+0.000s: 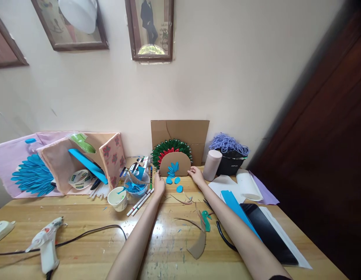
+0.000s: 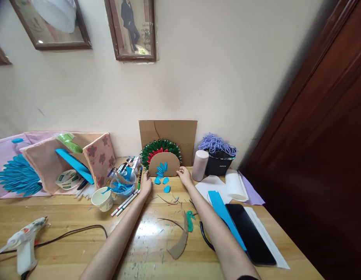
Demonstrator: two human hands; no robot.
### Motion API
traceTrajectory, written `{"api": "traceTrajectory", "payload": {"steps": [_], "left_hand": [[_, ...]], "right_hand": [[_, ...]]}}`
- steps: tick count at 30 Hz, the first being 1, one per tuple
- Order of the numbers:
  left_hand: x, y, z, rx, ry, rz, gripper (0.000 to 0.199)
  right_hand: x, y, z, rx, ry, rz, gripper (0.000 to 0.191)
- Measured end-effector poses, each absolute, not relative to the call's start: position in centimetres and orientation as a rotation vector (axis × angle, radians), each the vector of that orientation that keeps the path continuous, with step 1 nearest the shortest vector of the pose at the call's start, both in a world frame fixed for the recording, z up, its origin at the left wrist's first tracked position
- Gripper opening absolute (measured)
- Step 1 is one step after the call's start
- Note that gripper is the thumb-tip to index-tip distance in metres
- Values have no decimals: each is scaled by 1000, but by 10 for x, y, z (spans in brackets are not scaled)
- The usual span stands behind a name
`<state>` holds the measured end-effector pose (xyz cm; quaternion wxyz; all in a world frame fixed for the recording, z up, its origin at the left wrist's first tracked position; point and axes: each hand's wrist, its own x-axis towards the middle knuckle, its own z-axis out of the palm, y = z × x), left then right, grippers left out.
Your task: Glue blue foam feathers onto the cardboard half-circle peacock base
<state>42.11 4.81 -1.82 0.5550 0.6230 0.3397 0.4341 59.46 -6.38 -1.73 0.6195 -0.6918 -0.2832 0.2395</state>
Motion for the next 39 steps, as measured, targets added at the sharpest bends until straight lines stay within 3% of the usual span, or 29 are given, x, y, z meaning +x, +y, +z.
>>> {"api": "traceTrajectory", "payload": {"steps": [5,10,16,23,30,34,39], "left_hand": [[410,33,10,1428,725,1142,45],[393,12,50,1335,609,1256,43],[377,-32,69,1067,283,988,46],[359,-80,79,1261,347,795,31],[327,-90,76,1302,403,548,33],[280,-75,59,1317,459,319,45],[221,-56,43,1162,608,336,53]], "right_hand": [[584,-74,7,-1465,-586,522,28],[551,-107,33,-1281,-546,579,38],[493,-156,50,-1141,-520,688,31],[449,-184,59,-995,-483,782,32],[434,-208,55,-1108,-552,822,34],[444,-224,50,-1227,-555,821,31],[446,-237,32,-1341,-539,921,33]]}}
